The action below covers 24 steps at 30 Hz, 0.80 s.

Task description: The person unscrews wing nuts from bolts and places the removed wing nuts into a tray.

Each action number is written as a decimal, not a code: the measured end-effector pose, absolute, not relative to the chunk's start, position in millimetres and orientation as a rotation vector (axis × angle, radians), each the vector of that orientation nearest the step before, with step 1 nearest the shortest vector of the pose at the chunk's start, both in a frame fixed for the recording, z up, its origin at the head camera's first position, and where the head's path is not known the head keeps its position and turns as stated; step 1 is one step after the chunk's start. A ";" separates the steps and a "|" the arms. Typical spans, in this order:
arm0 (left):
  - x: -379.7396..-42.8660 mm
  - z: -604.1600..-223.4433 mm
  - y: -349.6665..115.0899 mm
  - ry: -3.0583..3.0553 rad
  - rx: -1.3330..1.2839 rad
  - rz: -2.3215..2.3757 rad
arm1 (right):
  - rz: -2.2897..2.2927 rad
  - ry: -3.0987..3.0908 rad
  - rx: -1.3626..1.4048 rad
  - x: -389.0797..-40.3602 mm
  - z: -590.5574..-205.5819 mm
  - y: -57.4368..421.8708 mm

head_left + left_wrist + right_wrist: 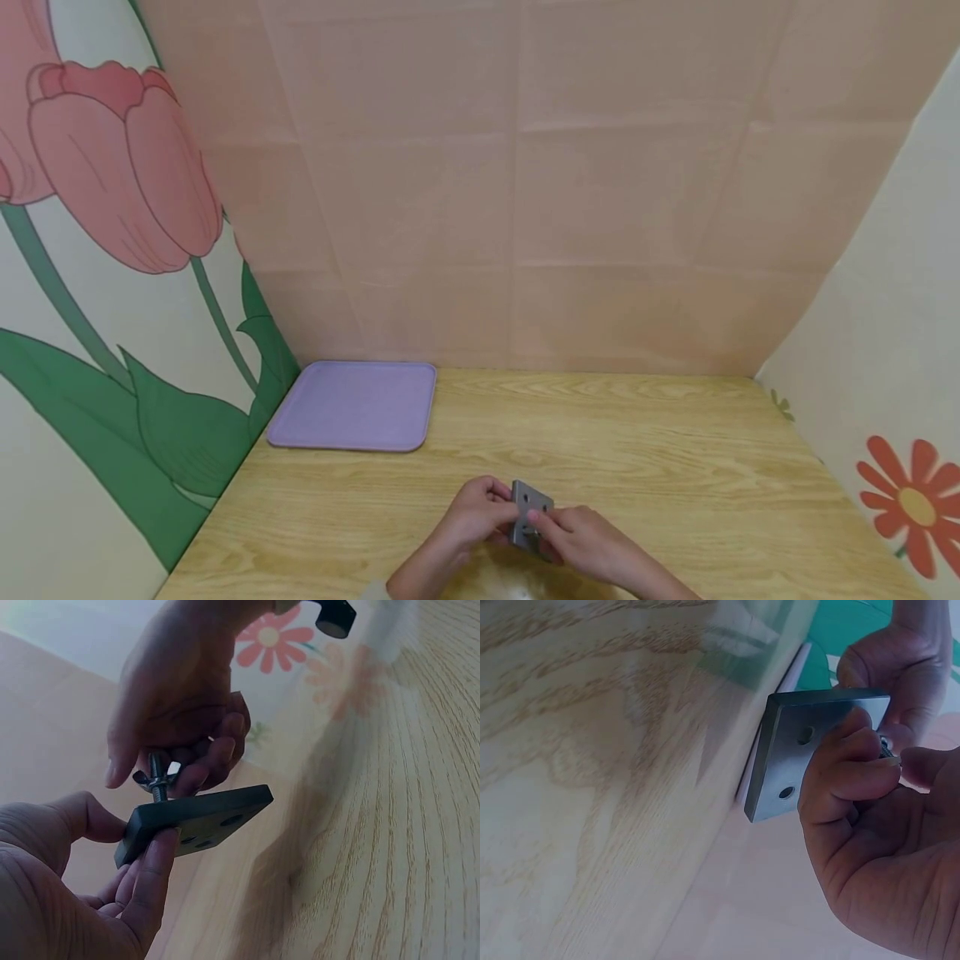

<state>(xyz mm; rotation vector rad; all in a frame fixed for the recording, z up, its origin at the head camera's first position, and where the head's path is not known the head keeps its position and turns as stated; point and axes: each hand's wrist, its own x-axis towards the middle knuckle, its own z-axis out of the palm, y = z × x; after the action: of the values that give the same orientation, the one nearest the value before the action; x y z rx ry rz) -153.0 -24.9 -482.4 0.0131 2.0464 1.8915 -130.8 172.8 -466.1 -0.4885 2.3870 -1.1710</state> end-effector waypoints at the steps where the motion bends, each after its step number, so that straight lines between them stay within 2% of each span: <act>1: -153.1 -482.7 -24.8 2.046 0.012 1.892 | -1.168 2.393 -0.498 -130.8 -466.2 172.7; 15: -152.6 -482.1 -26.4 2.035 0.007 1.899 | -1.132 2.471 -0.503 -130.1 -467.7 170.8; 24: -153.8 -484.0 -27.1 2.042 0.019 1.912 | -0.899 2.744 -0.765 -127.2 -464.6 169.6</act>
<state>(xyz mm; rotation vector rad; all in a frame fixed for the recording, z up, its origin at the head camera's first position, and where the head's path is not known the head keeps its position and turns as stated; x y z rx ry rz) -153.8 -27.1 -484.0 0.0191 2.0423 1.9118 -127.2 169.6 -464.6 -0.7647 2.7437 -0.8990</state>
